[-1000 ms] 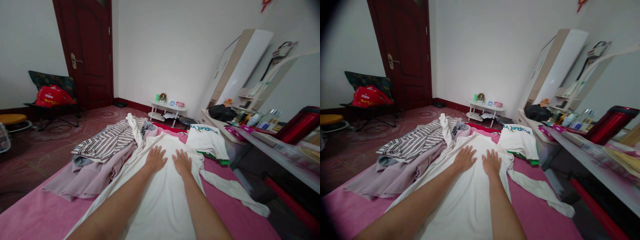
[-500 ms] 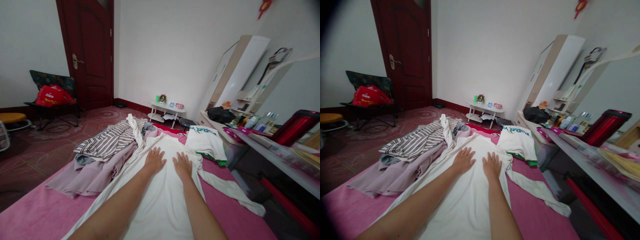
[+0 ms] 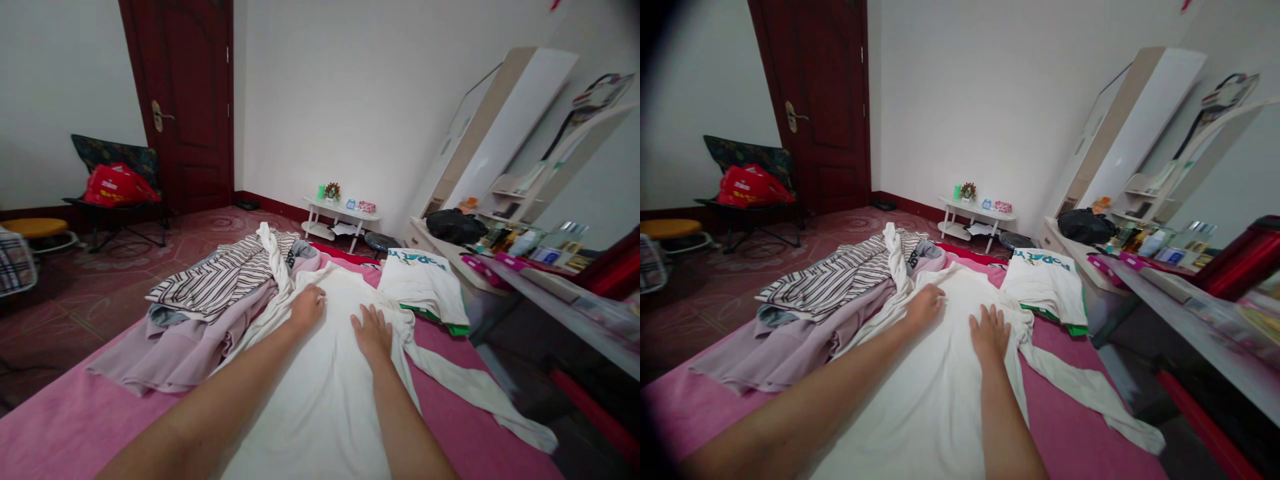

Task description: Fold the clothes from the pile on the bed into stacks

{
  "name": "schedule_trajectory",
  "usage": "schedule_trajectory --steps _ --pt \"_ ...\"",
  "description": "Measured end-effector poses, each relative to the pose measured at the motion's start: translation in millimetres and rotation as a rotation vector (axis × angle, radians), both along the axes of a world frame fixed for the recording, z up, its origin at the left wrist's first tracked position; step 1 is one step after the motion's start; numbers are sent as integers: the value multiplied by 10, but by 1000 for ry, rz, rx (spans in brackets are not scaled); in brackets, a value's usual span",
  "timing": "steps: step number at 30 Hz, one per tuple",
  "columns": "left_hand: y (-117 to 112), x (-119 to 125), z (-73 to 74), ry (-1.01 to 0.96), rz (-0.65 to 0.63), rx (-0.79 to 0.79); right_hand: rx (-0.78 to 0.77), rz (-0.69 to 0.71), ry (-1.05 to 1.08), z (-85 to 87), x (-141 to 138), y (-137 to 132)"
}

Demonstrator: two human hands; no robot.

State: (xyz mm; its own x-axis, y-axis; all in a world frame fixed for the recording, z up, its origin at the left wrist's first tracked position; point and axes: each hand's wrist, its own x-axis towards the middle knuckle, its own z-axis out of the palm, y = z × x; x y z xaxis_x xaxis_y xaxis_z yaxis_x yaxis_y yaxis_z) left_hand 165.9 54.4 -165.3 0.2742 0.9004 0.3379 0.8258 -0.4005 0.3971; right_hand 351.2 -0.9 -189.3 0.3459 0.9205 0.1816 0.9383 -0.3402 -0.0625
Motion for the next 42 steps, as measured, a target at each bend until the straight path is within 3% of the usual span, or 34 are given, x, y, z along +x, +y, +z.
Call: schedule_trajectory --steps 5,11,16,20,23,25,28,33,38,42 --pt "420 -197 262 -35 273 -36 -8 -5 19 1 3 13" --pt "754 -321 366 46 296 -132 19 10 55 1 21 17" --pt "661 -337 290 124 301 -17 0 3 66 10 30 13" --pt "485 -243 137 205 206 28 -1 -4 57 15 25 9" --pt "413 -205 112 253 138 42 1 1 37 7 21 10" --pt "414 -242 190 283 81 29 -7 -4 21 0 18 15" --pt "480 -395 434 307 12 46 -17 -7 0 -5 16 24" --pt "717 -728 812 323 128 105 -31 -14 -5 -4 16 34" --pt "992 -940 862 368 297 -32 -6 -5 14 -18 27 39" --pt "1157 -1087 896 377 358 -116 18 4 19 -26 32 46"
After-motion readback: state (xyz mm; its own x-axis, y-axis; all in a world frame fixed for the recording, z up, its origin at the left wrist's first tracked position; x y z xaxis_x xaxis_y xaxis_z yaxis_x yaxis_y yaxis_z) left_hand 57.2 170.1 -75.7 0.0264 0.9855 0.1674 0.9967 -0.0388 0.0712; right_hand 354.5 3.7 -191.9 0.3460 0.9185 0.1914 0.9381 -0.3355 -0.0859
